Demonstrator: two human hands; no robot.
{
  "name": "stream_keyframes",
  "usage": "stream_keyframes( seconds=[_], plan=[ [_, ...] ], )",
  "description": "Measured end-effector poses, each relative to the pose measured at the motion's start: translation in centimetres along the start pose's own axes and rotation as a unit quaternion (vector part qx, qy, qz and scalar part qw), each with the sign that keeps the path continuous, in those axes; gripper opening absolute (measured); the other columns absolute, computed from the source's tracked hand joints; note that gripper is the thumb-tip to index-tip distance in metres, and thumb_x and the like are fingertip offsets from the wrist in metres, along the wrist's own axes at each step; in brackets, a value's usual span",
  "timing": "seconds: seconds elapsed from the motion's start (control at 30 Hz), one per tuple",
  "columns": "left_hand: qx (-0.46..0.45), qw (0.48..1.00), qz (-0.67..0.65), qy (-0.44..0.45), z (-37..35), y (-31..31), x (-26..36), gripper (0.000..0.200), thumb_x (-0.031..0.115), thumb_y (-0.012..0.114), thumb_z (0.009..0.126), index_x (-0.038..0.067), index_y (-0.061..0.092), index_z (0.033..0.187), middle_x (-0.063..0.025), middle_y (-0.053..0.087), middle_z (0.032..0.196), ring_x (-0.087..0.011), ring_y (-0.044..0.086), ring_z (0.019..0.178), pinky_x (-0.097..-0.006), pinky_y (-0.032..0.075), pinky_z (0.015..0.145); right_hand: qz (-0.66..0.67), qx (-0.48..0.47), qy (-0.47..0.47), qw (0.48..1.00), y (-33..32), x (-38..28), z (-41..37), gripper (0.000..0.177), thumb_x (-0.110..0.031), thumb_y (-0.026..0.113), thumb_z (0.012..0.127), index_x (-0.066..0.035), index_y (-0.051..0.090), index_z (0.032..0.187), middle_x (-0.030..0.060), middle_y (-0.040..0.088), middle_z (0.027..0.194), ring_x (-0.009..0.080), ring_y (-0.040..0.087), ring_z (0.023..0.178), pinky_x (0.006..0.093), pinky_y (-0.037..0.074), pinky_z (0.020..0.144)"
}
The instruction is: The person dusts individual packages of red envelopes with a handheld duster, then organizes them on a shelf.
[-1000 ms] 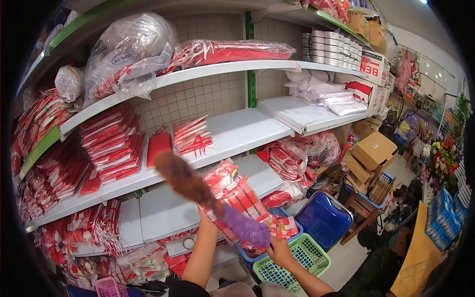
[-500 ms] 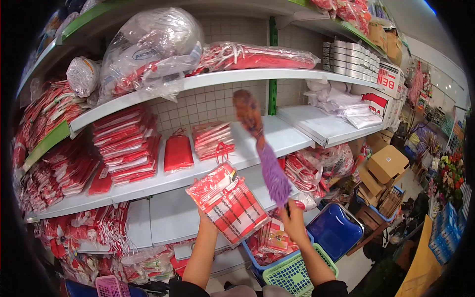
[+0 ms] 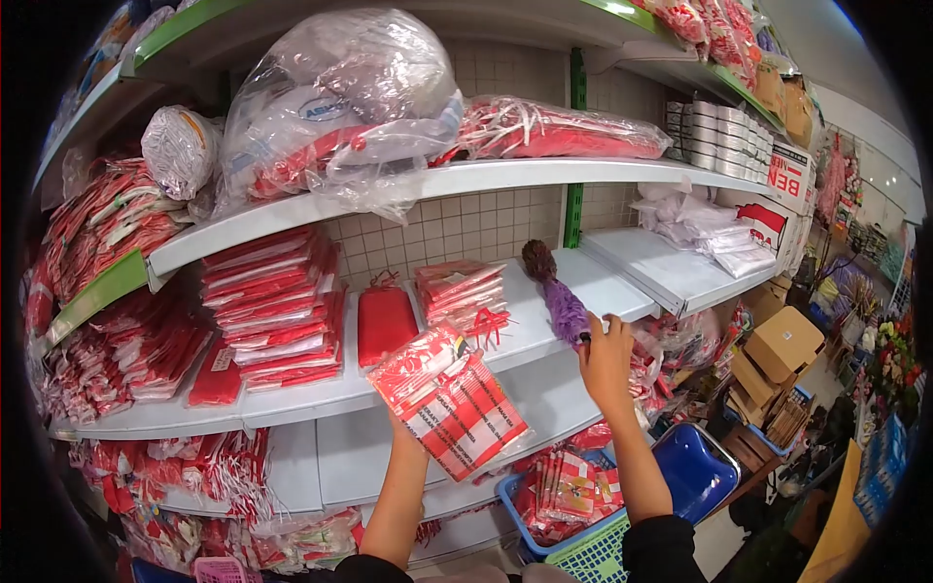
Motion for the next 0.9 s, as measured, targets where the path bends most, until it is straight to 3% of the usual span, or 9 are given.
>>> stream_keyframes(
  seconds=[0.17,0.27,0.4,0.53,0.6,0.67,0.8,0.83,0.9],
  plan=[
    [0.018,1.0,0.003,0.017,0.6,-1.7,1.5,0.061,0.056,0.038,0.088,0.009,0.043,0.127,-0.0111,0.049,0.126,-0.0269,0.05,0.111,-0.0421,0.044,0.092,0.048,-0.038,-0.265,0.962,0.7,-6.2,-4.0,0.061,-0.002,0.058,0.069,-0.021,0.048,0.127,0.0166,0.042,0.125,0.0358,0.039,0.116,0.0456,0.035,0.093],
    [-0.069,0.996,-0.047,-0.026,1.1,-0.2,1.8,0.067,0.055,0.034,0.09,0.006,0.032,0.135,-0.0149,0.042,0.132,-0.0294,0.045,0.117,-0.0426,0.04,0.097,0.244,-0.044,-0.246,0.937,2.9,-7.0,-5.0,0.066,-0.005,0.064,0.065,-0.028,0.049,0.126,0.015,0.04,0.128,0.0363,0.038,0.118,0.0455,0.036,0.094],
    [-0.099,0.994,-0.011,-0.039,1.8,3.1,1.1,0.062,0.052,0.032,0.092,0.013,0.028,0.139,-0.0117,0.04,0.135,-0.027,0.042,0.121,-0.0408,0.034,0.102,0.394,0.02,-0.249,0.885,3.6,-6.9,-4.5,0.051,-0.014,0.07,0.067,-0.015,0.057,0.117,0.0153,0.046,0.124,0.0341,0.041,0.118,0.0432,0.036,0.096],
    [-0.083,0.989,0.067,-0.103,2.4,1.9,0.7,0.059,0.05,0.031,0.093,0.013,0.028,0.14,-0.0119,0.046,0.129,-0.0256,0.044,0.119,-0.0421,0.035,0.101,0.609,0.054,-0.164,0.774,3.7,-6.7,-2.4,0.034,-0.018,0.064,0.078,-0.001,0.059,0.107,0.0171,0.056,0.113,0.0347,0.048,0.112,0.0458,0.035,0.095],
    [-0.072,0.98,0.138,-0.122,2.2,1.8,0.4,0.06,0.048,0.031,0.093,0.008,0.029,0.138,-0.0119,0.048,0.127,-0.0265,0.046,0.118,-0.044,0.036,0.099,0.673,0.097,-0.065,0.73,4.0,-5.9,-1.5,0.019,-0.016,0.056,0.087,0.002,0.056,0.094,0.0146,0.058,0.106,0.0231,0.052,0.103,0.0364,0.037,0.093],
    [-0.096,0.952,0.259,-0.134,1.8,1.0,0.3,0.061,0.048,0.032,0.093,0.007,0.028,0.137,-0.0124,0.045,0.129,-0.0287,0.044,0.12,-0.0484,0.037,0.099,0.523,0.221,0.071,0.82,3.1,-5.7,-0.7,0.016,-0.016,0.054,0.089,0.0,0.054,0.092,0.0123,0.058,0.104,0.0162,0.053,0.098,0.0303,0.038,0.09],
    [-0.105,0.913,0.296,-0.259,0.3,1.5,-0.3,0.079,0.064,0.013,0.088,0.003,0.036,0.132,-0.0158,0.05,0.125,-0.0268,0.051,0.112,-0.0434,0.041,0.095,0.643,0.186,0.115,0.734,2.9,-7.0,4.1,0.022,-0.009,0.053,0.088,0.0,0.051,0.109,0.0033,0.059,0.094,0.0057,0.054,0.083,0.021,0.044,0.07],
    [-0.09,0.902,0.347,-0.241,0.5,1.3,-0.2,0.09,0.071,0.005,0.083,0.002,0.035,0.132,-0.0163,0.051,0.123,-0.0273,0.054,0.108,-0.0449,0.044,0.091,0.59,0.144,0.097,0.788,3.3,-6.4,4.8,0.02,-0.008,0.053,0.087,-0.001,0.052,0.106,0.0037,0.059,0.092,0.0058,0.055,0.077,0.0215,0.045,0.067],
    [-0.11,0.917,0.323,-0.205,1.3,1.6,0.7,0.094,0.072,0.002,0.081,0.001,0.033,0.133,-0.0153,0.051,0.123,-0.0266,0.055,0.106,-0.0453,0.047,0.087,0.619,0.065,0.094,0.777,3.6,-7.0,6.4,0.019,-0.007,0.054,0.087,-0.001,0.052,0.104,0.0039,0.06,0.09,0.0065,0.056,0.074,0.0221,0.046,0.064]
  ],
)
Point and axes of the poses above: each hand's wrist, its own z-axis towards the middle knuckle, its own y-axis out of the palm, x = y × z, the point moved 3 cm from there along z, towards the middle knuckle
